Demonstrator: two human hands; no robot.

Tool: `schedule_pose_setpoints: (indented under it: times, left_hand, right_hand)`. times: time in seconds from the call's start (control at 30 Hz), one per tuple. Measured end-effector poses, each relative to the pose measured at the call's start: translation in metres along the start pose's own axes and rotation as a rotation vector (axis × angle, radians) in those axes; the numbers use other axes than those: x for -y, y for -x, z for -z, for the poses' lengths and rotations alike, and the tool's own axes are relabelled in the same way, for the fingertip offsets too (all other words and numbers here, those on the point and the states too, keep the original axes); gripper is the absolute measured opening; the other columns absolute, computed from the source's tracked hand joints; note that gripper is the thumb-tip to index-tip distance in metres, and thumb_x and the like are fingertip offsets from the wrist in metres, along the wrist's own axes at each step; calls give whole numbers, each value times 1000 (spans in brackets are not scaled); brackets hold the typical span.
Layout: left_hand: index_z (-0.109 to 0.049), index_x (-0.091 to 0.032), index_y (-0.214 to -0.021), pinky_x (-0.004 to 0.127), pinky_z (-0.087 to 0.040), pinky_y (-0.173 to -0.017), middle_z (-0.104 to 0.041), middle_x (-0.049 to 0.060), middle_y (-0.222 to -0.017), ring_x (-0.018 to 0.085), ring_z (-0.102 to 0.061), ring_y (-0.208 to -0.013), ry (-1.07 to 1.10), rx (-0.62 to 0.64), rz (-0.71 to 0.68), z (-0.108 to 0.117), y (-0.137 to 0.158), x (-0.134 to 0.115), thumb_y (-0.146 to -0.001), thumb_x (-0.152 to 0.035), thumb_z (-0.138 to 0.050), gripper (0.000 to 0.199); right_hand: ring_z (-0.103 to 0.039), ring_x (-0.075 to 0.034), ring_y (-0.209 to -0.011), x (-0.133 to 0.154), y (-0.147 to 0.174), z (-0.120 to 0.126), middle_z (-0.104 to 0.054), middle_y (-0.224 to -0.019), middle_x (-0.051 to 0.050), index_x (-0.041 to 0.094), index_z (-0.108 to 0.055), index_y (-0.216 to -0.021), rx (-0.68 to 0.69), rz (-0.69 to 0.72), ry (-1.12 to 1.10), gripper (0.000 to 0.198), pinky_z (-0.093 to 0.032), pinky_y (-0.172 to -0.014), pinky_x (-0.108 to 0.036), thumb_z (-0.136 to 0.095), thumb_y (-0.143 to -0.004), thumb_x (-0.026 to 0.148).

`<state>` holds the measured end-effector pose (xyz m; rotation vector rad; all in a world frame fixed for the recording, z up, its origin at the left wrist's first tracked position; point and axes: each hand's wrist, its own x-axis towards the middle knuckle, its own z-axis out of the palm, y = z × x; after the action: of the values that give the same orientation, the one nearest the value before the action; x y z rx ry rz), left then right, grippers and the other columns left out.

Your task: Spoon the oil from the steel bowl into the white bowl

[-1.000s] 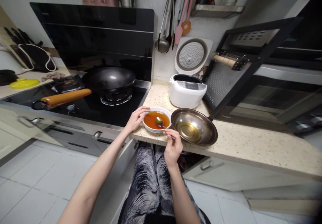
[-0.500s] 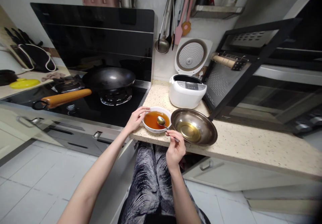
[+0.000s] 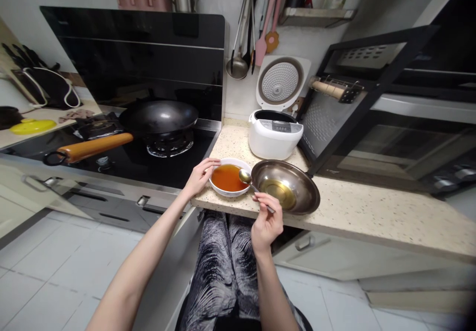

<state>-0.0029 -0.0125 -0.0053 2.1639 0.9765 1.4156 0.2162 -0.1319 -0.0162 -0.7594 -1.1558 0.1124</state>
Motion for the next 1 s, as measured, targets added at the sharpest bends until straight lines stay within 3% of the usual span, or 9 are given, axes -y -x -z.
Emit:
schedule_pose_setpoints:
  times: [0.2,0.4,1.0]
  left_hand:
    - [-77,-20,-113,42,-48,-111,-70,12,-127,25,-65,-122,-2,-5,7,0,-1,-3,-106,-33,-44,36]
    - [-77,-20,-113,41,-52,-107,-70,12,-127,25,-66,-122,2,-9,23,0,-1,-4,-106,-35,-44,37]
    - [-77,-20,-115,41,-52,-106,-70,12,-128,25,-65,-122,-21,-8,11,0,0,-2,-106,-32,-44,37]
  right_hand:
    - [-72,-19,-90,-1,-11,13,-73,-95,-5,21,-64,-100,-84,66,102,10,-61,-81,-39,-55,-101,18]
    - [-73,-19,-91,-6,-17,24,-73,-95,-5,20,-65,-101,-84,145,202,10,-62,-81,-39,-56,-101,18]
    - [-71,-20,-99,-12,-20,30,-73,-103,-7,22,-66,-112,118,241,297,27,-59,-85,-37,-50,-98,6]
